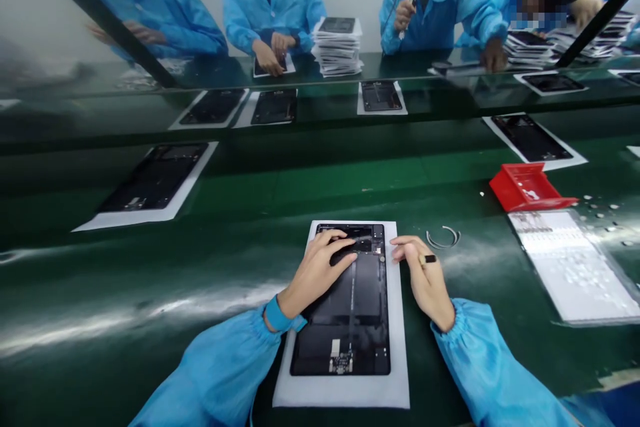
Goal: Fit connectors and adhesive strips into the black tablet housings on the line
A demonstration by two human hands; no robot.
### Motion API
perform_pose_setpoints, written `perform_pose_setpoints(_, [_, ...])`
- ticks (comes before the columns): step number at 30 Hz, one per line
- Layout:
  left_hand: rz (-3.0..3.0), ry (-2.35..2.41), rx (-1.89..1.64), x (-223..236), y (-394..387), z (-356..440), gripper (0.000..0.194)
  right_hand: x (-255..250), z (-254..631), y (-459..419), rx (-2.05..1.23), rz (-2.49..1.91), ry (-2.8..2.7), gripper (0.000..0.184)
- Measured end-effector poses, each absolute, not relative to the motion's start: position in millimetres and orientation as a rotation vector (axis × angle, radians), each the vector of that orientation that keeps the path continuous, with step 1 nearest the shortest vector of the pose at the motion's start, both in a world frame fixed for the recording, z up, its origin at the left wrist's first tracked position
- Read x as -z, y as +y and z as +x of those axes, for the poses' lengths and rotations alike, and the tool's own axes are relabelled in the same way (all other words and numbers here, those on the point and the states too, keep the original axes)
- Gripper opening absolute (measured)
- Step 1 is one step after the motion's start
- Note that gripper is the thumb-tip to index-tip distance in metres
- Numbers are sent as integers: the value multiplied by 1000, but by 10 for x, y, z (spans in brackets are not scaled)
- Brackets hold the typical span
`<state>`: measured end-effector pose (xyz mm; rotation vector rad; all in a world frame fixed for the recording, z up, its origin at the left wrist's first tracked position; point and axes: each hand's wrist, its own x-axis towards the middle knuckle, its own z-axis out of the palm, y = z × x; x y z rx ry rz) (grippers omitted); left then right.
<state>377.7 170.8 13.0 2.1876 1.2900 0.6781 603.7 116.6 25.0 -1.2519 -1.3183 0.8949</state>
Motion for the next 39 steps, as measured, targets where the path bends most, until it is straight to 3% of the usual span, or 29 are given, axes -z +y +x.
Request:
perform_pose_setpoints(4, [2354, 1362, -659, -102, 1619, 3809, 21, -249, 5903, 1133, -1041, -1315, -1393, 38])
perform_pose_setpoints(9, [2249, 1364, -714, -120, 1634, 3843, 13, -232, 5757, 1134, -921, -1389, -1616, 40])
perform_pose_setpoints(16, [1964, 1103, -1064, -454, 1294, 3726, 6, -346, 5545, 954, -827, -1319, -1851, 22])
perform_pose_setpoints(20, [1691, 1103, -1007, -613, 865, 3547, 10, -345, 5432, 752, -472, -1073, -2038, 27])
perform_pose_setpoints(25, [1061, 1109, -642, -588, 645, 3429, 37, -351, 5358, 596, -47, -942, -2285, 35])
perform_pose_setpoints(30, [866, 1093, -591, -510, 640, 3443, 49, -327, 5357, 554, -103, -973, -2267, 36])
perform_pose_setpoints(39, [924, 997, -488, -512, 694, 3526, 37, -311, 5539, 366, -513, -1184, -2214, 30])
